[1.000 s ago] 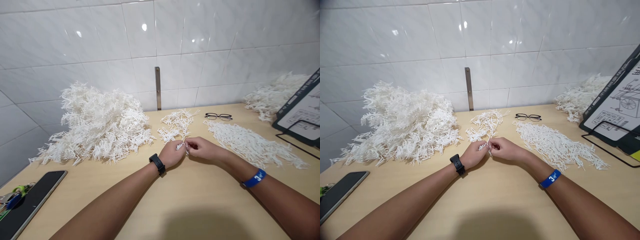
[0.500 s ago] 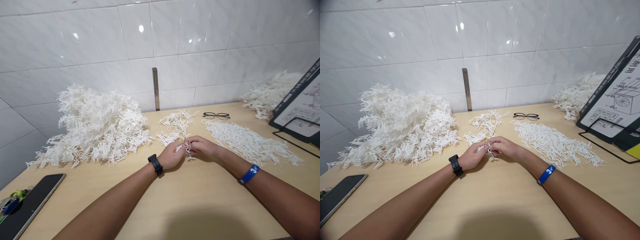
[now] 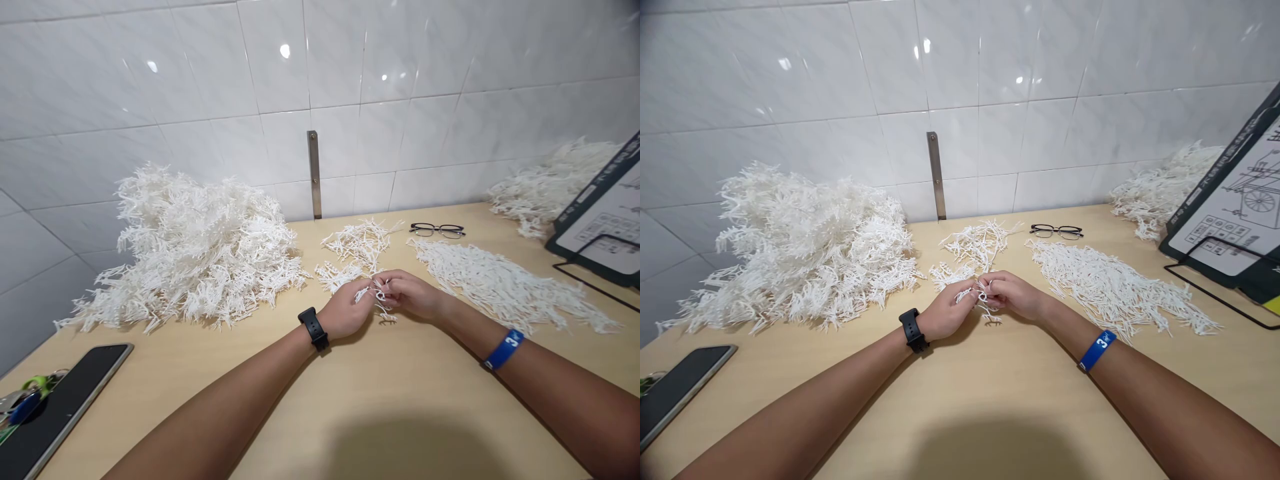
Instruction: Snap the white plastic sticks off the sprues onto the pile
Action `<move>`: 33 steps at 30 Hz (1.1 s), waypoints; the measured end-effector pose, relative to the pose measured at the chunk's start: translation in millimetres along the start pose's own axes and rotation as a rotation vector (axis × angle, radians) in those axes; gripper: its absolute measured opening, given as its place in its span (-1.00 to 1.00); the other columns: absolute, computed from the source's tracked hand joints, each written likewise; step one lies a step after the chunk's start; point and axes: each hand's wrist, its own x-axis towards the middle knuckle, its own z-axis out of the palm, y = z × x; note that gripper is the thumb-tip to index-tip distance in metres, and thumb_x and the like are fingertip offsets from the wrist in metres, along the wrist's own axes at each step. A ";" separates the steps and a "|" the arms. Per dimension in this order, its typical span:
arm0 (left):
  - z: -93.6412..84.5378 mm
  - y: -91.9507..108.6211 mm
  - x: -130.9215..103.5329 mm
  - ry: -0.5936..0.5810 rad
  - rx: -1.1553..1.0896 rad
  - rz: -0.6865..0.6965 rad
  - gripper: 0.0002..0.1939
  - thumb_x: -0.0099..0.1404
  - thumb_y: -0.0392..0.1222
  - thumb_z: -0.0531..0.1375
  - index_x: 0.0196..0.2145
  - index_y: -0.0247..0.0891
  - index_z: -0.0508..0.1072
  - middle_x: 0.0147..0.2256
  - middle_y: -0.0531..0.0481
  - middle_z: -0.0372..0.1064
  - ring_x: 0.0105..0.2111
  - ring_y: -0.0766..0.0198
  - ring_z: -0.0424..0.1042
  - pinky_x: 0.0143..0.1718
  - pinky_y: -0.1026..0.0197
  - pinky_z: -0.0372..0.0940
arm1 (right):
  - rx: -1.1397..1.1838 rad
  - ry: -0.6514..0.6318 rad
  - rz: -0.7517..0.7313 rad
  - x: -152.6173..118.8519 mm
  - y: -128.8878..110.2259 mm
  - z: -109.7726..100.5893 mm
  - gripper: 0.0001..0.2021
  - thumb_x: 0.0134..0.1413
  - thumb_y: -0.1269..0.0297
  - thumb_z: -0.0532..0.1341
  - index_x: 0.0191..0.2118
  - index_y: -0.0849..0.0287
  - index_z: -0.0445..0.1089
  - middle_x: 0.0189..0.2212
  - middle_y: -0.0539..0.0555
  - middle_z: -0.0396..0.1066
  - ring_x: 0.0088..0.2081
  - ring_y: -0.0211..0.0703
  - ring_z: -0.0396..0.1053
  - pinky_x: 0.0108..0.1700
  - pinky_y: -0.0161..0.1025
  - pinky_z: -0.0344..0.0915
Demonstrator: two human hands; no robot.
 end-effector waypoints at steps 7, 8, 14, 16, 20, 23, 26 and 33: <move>-0.8 4.1 0.2 0.039 -0.004 -0.036 -0.70 0.39 -0.09 -0.08 -0.34 -0.29 0.33 -0.32 -0.07 0.40 -0.28 0.23 0.34 -0.14 0.22 0.25 | 0.022 0.094 -0.042 2.8 0.8 4.2 -0.80 -0.04 0.28 0.16 -0.55 0.15 0.13 -0.65 -0.09 -0.01 -0.59 -0.32 -0.12 -0.50 -0.30 -0.15; -0.7 4.0 0.4 0.046 -0.013 -0.037 -0.70 0.38 -0.09 -0.08 -0.36 -0.29 0.32 -0.33 -0.06 0.40 -0.28 0.23 0.34 -0.14 0.22 0.25 | 0.034 0.100 -0.039 3.6 1.4 4.5 -0.80 -0.05 0.29 0.16 -0.56 0.15 0.12 -0.65 -0.10 -0.03 -0.59 -0.33 -0.13 -0.51 -0.31 -0.17; 0.1 1.5 1.2 0.080 -0.045 -0.053 -0.72 0.38 -0.11 -0.07 -0.43 -0.27 0.25 -0.37 -0.03 0.35 -0.32 0.26 0.30 -0.16 0.22 0.23 | 0.108 0.100 -0.026 7.0 3.0 7.8 -0.79 -0.05 0.27 0.17 -0.54 0.15 0.10 -0.64 -0.11 -0.07 -0.60 -0.34 -0.17 -0.52 -0.31 -0.21; 0.5 0.9 1.0 0.067 -0.036 -0.071 -0.73 0.37 -0.12 -0.07 -0.44 -0.26 0.23 -0.42 0.00 0.31 -0.35 0.27 0.28 -0.20 0.23 0.23 | 0.159 0.130 -0.040 6.5 0.4 8.3 -0.79 -0.06 0.28 0.17 -0.53 0.15 0.08 -0.64 -0.12 -0.09 -0.60 -0.35 -0.19 -0.52 -0.32 -0.22; 1.9 -0.6 -0.5 -0.004 0.005 -0.095 -0.72 0.36 -0.13 -0.04 -0.48 -0.25 0.20 -0.49 0.06 0.20 -0.42 0.31 0.19 -0.30 0.26 0.17 | 0.227 0.288 -0.165 4.5 -9.3 2.3 -0.77 -0.02 0.32 0.15 -0.55 0.14 0.04 -0.63 -0.09 -0.07 -0.59 -0.32 -0.16 -0.52 -0.30 -0.16; 2.1 -2.9 -1.1 0.016 -0.004 -0.122 -0.70 0.37 -0.10 -0.04 -0.49 -0.25 0.20 -0.51 0.07 0.16 -0.44 0.32 0.17 -0.33 0.26 0.14 | 0.191 0.455 -0.239 5.3 -14.1 -9.4 -0.75 0.01 0.32 0.15 -0.55 0.14 0.05 -0.63 -0.07 -0.01 -0.58 -0.31 -0.09 -0.52 -0.29 -0.09; 1.4 -4.6 -0.4 0.082 -0.050 -0.174 -0.71 0.37 -0.09 -0.04 -0.47 -0.26 0.22 -0.51 0.07 0.17 -0.45 0.33 0.18 -0.33 0.25 0.13 | 0.145 0.709 -0.306 7.0 -13.5 -25.7 -0.75 0.04 0.27 0.17 -0.53 0.12 0.06 -0.61 -0.08 0.02 -0.59 -0.32 -0.05 -0.55 -0.28 -0.05; 2.0 -3.5 0.9 0.172 -0.075 -0.213 -0.73 0.34 -0.14 -0.02 -0.50 -0.26 0.22 -0.53 0.09 0.17 -0.45 0.33 0.18 -0.33 0.26 0.09 | 0.210 1.104 -0.289 -0.1 -9.6 -68.1 -0.62 0.14 0.03 0.10 -0.53 0.09 -0.06 -0.70 -0.18 -0.15 -0.70 -0.37 -0.13 -0.63 -0.31 -0.03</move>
